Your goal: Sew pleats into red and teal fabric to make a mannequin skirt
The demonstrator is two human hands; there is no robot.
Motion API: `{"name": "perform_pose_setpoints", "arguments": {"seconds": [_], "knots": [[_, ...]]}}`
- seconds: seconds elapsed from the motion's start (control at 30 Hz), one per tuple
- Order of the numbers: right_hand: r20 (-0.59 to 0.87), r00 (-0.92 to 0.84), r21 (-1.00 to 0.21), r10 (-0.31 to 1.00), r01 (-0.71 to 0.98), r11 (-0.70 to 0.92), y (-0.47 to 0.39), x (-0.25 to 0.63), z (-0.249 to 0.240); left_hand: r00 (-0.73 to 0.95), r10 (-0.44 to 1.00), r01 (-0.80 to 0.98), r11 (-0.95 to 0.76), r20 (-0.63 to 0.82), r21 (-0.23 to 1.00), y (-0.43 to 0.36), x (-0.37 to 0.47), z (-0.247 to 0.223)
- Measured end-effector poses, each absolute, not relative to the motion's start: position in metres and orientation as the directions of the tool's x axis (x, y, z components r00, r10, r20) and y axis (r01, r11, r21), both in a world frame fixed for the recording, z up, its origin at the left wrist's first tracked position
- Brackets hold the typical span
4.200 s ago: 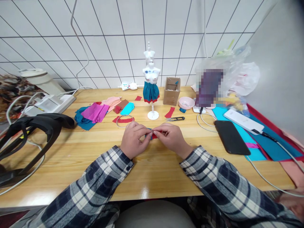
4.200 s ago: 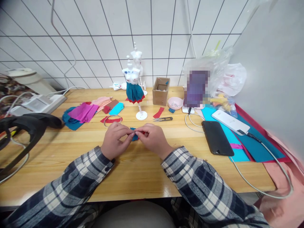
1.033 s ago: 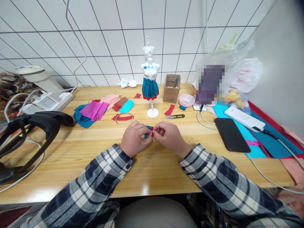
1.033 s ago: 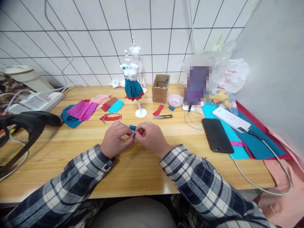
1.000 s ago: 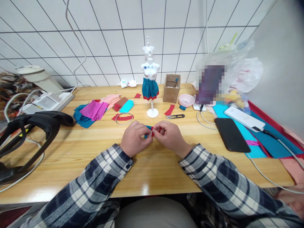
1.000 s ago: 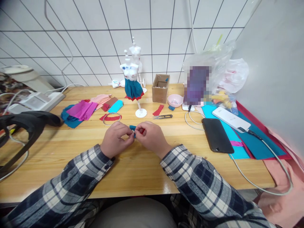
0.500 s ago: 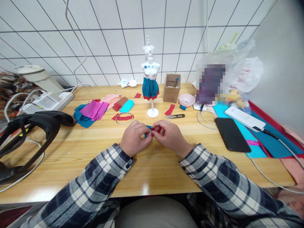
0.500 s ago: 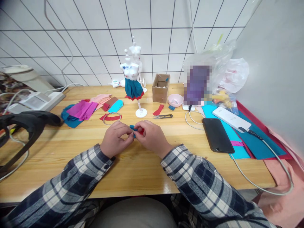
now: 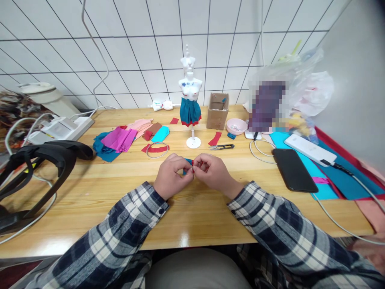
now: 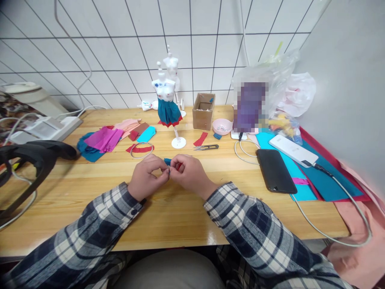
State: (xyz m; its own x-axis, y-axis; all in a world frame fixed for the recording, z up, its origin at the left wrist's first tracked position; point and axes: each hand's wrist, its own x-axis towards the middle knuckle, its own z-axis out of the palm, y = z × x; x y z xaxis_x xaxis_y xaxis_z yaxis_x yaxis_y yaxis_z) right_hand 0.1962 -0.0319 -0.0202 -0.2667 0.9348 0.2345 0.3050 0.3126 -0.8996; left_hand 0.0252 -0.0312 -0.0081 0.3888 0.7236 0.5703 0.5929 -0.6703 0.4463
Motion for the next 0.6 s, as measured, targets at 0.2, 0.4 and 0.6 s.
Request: {"name": "perform_pose_setpoints", "arguments": {"seconds": [0.2, 0.4, 0.6], "knots": [[-0.057, -0.297, -0.997, 0.953, -0.037, -0.071, -0.029, 0.193, -0.022, 0.379, 0.714, 0.589, -0.677, 0.589, 0.441, -0.030, 0.024, -0.008], [-0.158, -0.265, -0.961, 0.951, -0.182, -0.211, -0.024, 0.199, -0.018, 0.385, 0.704, 0.569, -0.690, 0.597, 0.447, -0.030, 0.022, -0.006], [-0.195, -0.314, -0.856, 0.929, -0.409, -0.318, -0.021, 0.205, -0.012, 0.479, 0.639, 0.480, -0.765, 0.602, 0.430, -0.029, 0.021, -0.006]]}}
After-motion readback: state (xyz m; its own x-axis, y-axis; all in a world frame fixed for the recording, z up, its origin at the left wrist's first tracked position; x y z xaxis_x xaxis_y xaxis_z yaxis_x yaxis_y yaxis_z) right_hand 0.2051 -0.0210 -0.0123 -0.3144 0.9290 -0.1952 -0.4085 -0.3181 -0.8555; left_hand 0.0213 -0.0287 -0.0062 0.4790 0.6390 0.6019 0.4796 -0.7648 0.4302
